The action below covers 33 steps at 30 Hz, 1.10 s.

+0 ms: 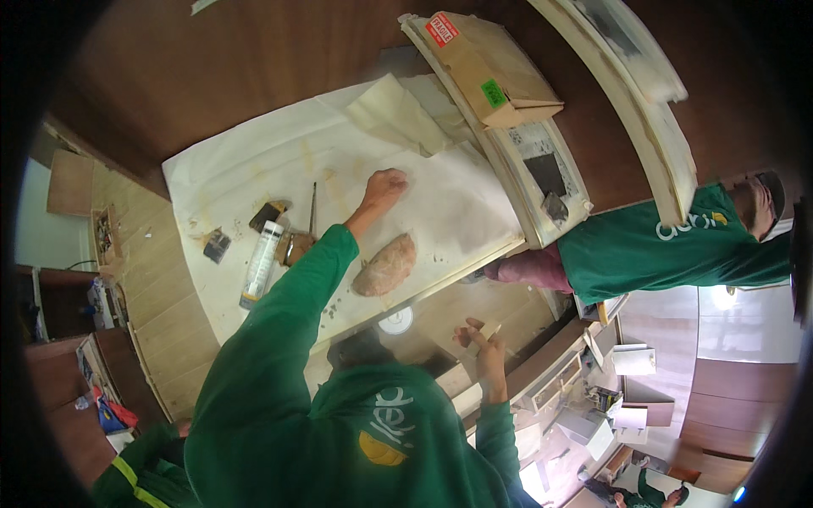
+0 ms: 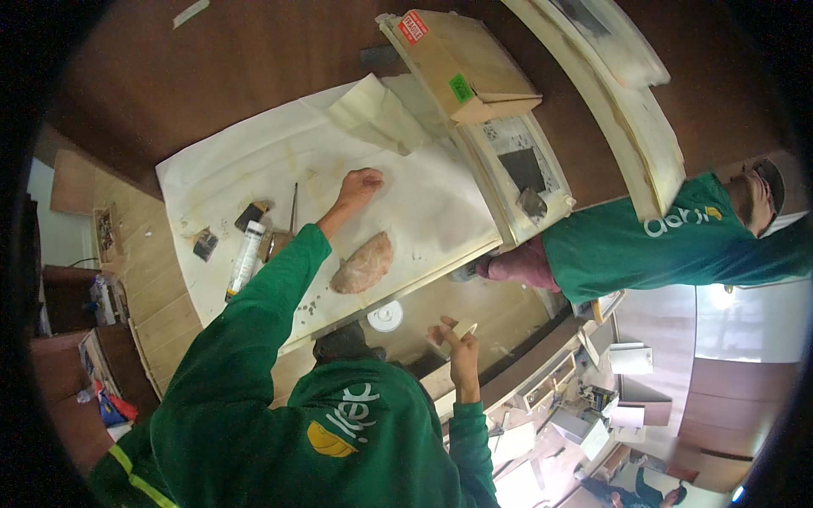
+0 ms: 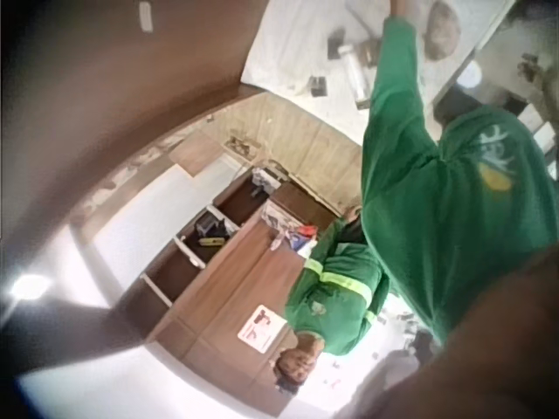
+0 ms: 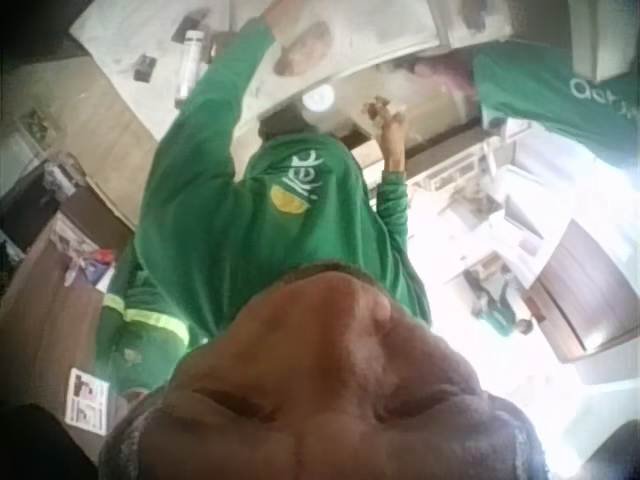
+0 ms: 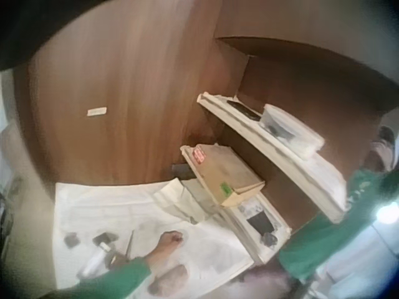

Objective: The person assembles a wooden cabinet by applying adhesive to edges and securing a white protective sheet with tape. They smooth the sheet and trim excess material while another person works nearby.

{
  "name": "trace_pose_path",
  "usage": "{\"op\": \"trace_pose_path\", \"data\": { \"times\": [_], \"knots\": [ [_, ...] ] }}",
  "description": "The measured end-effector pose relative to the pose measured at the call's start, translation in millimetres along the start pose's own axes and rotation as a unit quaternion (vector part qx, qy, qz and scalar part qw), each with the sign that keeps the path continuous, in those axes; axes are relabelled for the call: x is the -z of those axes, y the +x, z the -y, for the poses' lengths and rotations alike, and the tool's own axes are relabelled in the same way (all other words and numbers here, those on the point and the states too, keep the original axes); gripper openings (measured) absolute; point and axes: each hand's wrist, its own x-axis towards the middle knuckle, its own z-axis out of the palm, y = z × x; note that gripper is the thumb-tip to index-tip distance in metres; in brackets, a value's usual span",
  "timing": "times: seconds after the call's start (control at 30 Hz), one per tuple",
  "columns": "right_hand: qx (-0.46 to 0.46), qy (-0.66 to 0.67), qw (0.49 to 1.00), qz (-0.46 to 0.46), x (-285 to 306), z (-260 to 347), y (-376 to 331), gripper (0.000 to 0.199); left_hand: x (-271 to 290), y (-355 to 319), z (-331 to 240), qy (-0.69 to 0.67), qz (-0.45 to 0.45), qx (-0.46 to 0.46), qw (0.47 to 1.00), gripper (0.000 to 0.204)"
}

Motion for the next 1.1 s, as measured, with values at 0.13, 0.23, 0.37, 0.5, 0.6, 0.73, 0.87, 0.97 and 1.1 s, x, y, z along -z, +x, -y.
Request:
{"op": "trace_pose_path", "data": {
  "times": [0.13, 0.23, 0.37, 0.5, 0.6, 0.73, 0.87, 0.97, 1.1],
  "knots": [
    [0.042, -0.06, 0.996, -0.057, -3.3, 9.1, 6.3, 0.038, -27.1, 56.6, 16.0, 0.207, -0.03, -0.036, 0.977, 0.046],
    [0.017, -0.025, 0.99, -0.136, -4.4, 5.9, -7.5, 0.036, -36.2, 83.2, 5.3, 0.245, 0.006, -0.054, 0.968, 0.059],
    [-0.01, -0.012, 0.984, -0.176, 5.3, -21.3, -16.5, 0.029, -36.8, 117.8, 12.0, 0.233, 0.002, -0.16, 0.959, 0.063],
    [-0.02, 0.041, 0.981, -0.189, 9.1, -38.8, -23.6, 0.028, -36.8, 134.3, 8.6, 0.189, 0.105, -0.11, 0.97, 0.046],
    [-0.025, 0.013, 0.981, -0.192, 6.8, -38.1, -20.1, 0.026, -29.7, 143.9, 19.9, 0.212, 0.138, -0.135, 0.958, 0.027],
    [-0.005, -0.015, 0.979, -0.203, 13.3, -35.2, -5.6, 0.027, -31.6, 148.0, -4.8, 0.109, 0.234, -0.014, 0.966, 0.019],
    [-0.002, 0.012, 0.982, -0.187, 4.1, -22.5, 3.0, 0.027, -19.4, 156.2, 17.2, -0.05, 0.333, 0.065, 0.939, 0.026],
    [-0.001, 0.028, 0.978, -0.206, -4.7, -24.3, 9.5, 0.025, -30.7, 153.4, 8.9, -0.147, 0.284, 0.214, 0.923, 0.033],
    [-0.016, 0.04, 0.981, -0.191, -7.7, -41.2, 5.2, 0.023, -42.8, 131.4, -10.6, 0.081, 0.226, -0.056, 0.969, 0.04]
  ]
}}
